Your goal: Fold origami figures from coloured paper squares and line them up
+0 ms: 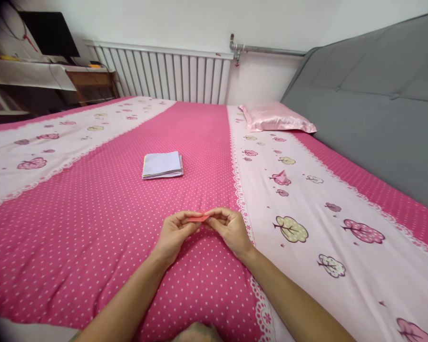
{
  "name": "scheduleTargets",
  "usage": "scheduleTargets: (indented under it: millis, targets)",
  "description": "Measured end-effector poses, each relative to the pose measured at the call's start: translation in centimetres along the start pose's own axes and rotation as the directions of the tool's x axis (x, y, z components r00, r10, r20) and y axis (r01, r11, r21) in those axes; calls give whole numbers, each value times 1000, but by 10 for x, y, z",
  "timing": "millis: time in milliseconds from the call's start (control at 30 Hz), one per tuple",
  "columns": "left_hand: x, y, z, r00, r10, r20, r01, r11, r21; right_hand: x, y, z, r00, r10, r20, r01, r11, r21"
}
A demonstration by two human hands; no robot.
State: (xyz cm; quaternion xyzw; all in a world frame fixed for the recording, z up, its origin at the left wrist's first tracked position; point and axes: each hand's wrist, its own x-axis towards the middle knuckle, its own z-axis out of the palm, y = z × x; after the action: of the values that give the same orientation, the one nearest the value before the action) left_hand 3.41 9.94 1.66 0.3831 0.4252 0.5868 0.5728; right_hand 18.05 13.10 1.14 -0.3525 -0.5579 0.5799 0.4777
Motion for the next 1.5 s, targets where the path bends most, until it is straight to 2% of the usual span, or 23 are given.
scheduleTargets:
  millis: [100,367,700,967,1133,1367,1500]
  targets:
    - [0,0,-1,1000,28,3,-28,1000,8,0,1,-1,999,-32,-24,30,997,-71]
    - [1,-1,-2,996,50,-78,-48,999,25,-1,-1,-1,992,-115,-46,101,967,-234]
    - [0,-1,-3,1000,5,-30,-5,1000,7,-3,0,1,998,-35,-47,25,978,-206]
    - [1,-2,-3,1000,-4,1,4,999,-39,-4,-2,5,996,45,-77,-54,991,-120]
    - [2,-3,-4,1000,10,-1,-10,1000,13,-3,-1,5,994,41,-100,-48,996,-74]
    - [1,-3,-5,997,-3,73,-2,997,72,-2,2,2,998,-14,-58,4,985,-171]
    - [0,-3,-3,998,-13,69,7,996,88,-2,1,2,998,-24,-56,13,981,-195]
